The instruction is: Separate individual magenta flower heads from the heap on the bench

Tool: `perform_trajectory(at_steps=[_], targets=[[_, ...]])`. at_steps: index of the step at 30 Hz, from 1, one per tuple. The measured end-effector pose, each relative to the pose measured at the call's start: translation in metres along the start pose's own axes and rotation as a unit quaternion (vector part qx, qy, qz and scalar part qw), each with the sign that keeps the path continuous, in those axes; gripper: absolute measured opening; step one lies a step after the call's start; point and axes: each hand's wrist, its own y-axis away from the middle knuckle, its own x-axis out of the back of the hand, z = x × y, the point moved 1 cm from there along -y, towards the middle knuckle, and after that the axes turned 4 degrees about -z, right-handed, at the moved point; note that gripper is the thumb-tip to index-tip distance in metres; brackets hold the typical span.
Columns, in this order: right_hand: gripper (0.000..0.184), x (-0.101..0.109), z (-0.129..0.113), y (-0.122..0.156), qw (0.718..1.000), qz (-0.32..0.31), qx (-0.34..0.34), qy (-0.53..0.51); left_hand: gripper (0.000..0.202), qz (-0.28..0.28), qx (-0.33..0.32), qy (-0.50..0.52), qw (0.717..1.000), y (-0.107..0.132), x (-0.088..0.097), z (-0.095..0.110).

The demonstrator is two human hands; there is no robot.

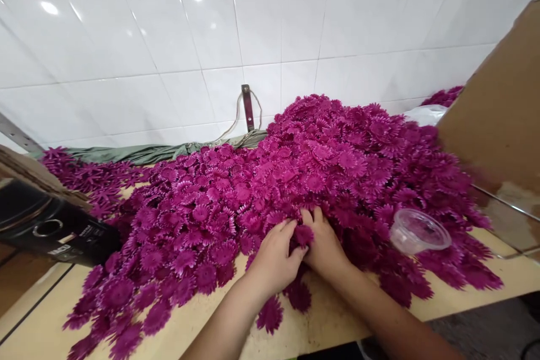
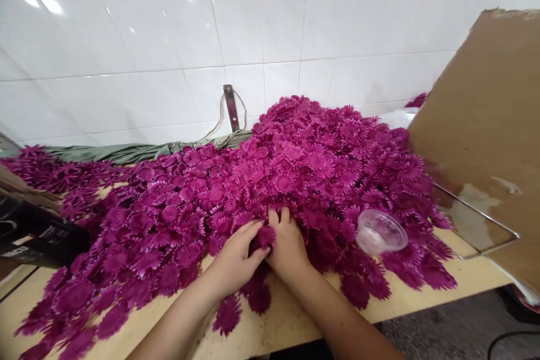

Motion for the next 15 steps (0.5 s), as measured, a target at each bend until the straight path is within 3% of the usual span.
perform_trajectory(at_steps=[2, 4, 9, 12, 15], targets=[[0.027, 0.002, 0.004, -0.008, 1.0, 0.012, 0.015, -0.022, 0.043, 0.022, -0.03, 0.023, 0.999, -0.001, 0.003, -0.002], [0.024, 0.006, 0.009, -0.015, 0.998, 0.018, 0.041, -0.051, 0.035, 0.056, -0.055, 0.037, 0.996, -0.001, 0.007, -0.006], [0.025, 0.026, 0.017, -0.034, 0.986, 0.073, 0.079, -0.123, 0.023, 0.216, -0.08, 0.036, 0.972, 0.0, 0.021, -0.022], [0.022, 0.053, 0.018, -0.047, 0.981, 0.107, 0.102, -0.125, 0.022, 0.277, -0.068, 0.016, 0.958, 0.001, 0.023, -0.03], [0.011, 0.09, 0.015, -0.065, 0.982, 0.101, 0.103, -0.122, 0.024, 0.27, -0.054, -0.025, 0.961, 0.003, 0.014, -0.032]])
